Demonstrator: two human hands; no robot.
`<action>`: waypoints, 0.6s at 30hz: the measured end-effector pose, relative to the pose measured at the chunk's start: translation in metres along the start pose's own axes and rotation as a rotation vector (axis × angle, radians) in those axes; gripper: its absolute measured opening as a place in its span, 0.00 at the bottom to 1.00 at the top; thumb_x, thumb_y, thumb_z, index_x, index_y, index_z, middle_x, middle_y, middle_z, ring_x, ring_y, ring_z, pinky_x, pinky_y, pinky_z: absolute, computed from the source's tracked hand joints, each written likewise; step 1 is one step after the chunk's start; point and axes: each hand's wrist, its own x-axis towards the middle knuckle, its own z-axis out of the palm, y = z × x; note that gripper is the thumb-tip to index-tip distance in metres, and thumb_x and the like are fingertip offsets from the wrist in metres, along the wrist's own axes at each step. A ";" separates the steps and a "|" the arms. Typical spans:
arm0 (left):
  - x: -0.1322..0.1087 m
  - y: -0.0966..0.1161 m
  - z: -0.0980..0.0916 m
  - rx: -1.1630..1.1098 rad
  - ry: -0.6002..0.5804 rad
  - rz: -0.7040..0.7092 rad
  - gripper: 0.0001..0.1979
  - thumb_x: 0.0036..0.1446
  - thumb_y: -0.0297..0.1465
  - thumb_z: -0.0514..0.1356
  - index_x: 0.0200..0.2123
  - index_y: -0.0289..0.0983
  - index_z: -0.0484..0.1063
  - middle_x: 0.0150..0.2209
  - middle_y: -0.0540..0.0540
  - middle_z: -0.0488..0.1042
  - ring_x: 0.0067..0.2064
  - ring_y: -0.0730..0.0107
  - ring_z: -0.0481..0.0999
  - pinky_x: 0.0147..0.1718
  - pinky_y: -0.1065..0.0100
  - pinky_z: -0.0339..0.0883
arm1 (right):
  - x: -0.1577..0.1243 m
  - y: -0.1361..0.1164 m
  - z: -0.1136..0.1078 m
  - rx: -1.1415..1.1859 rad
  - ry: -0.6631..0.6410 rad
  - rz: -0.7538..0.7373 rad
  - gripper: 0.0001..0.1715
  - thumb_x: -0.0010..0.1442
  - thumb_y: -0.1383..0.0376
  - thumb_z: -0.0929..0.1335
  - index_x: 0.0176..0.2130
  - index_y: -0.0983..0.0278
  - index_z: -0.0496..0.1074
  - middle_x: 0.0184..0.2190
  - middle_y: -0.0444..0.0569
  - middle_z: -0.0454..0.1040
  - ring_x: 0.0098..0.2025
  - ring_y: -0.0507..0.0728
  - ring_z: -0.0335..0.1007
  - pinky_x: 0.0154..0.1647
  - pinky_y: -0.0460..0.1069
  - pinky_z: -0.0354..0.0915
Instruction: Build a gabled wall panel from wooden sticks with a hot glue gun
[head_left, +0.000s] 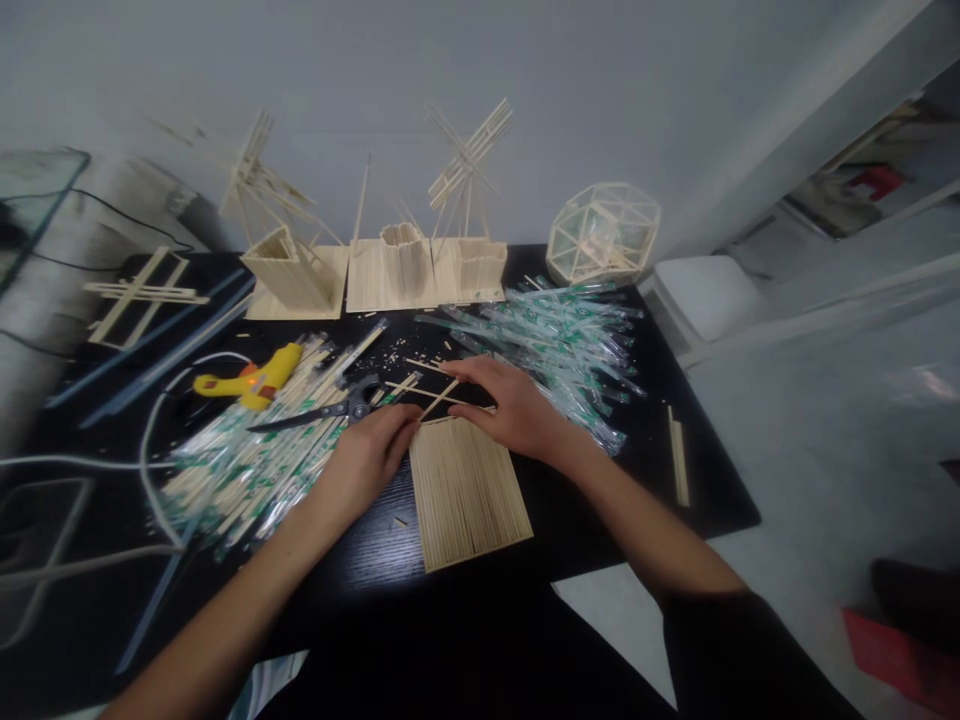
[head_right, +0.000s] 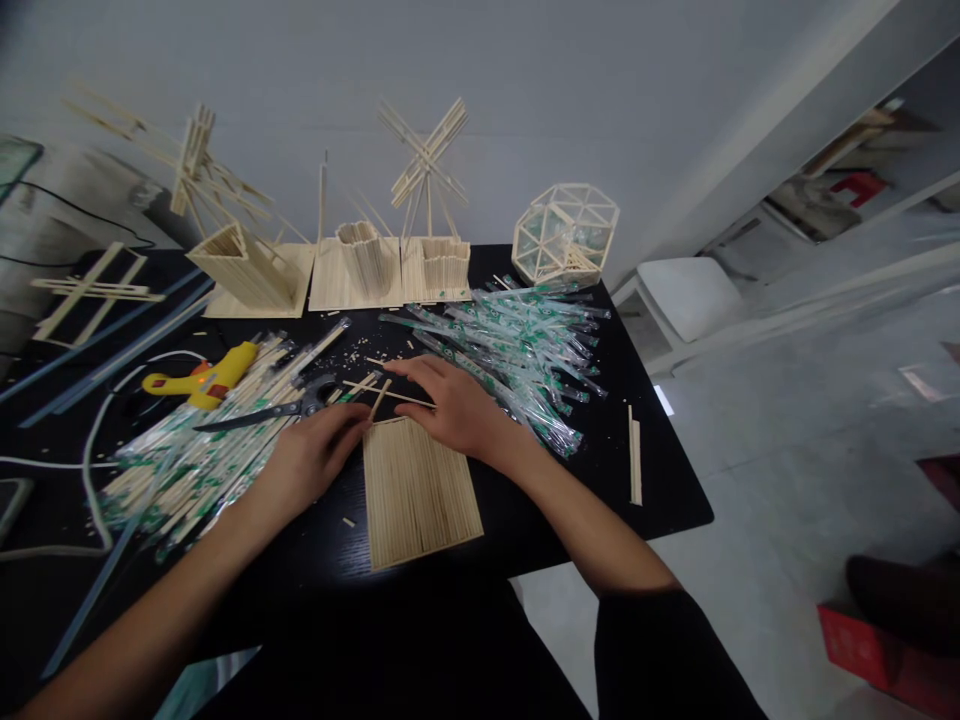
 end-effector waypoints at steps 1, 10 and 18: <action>0.000 0.000 0.000 0.005 0.007 0.008 0.11 0.73 0.35 0.54 0.48 0.38 0.74 0.42 0.45 0.81 0.41 0.63 0.83 0.42 0.66 0.75 | 0.005 0.006 0.003 -0.001 -0.033 0.021 0.27 0.65 0.69 0.74 0.61 0.59 0.70 0.58 0.53 0.77 0.57 0.60 0.76 0.61 0.59 0.71; 0.001 -0.001 0.001 0.009 0.036 0.042 0.10 0.74 0.33 0.53 0.48 0.39 0.73 0.42 0.45 0.82 0.40 0.64 0.83 0.42 0.66 0.76 | 0.046 0.017 0.058 -0.243 -0.270 0.087 0.14 0.68 0.77 0.65 0.51 0.71 0.74 0.46 0.60 0.80 0.50 0.63 0.76 0.54 0.57 0.71; -0.001 -0.006 0.004 -0.009 0.036 0.025 0.10 0.73 0.33 0.54 0.49 0.39 0.73 0.44 0.44 0.82 0.43 0.63 0.83 0.43 0.65 0.77 | 0.037 0.015 0.020 -0.114 -0.081 0.015 0.34 0.69 0.78 0.59 0.68 0.57 0.63 0.48 0.51 0.74 0.49 0.59 0.72 0.59 0.59 0.70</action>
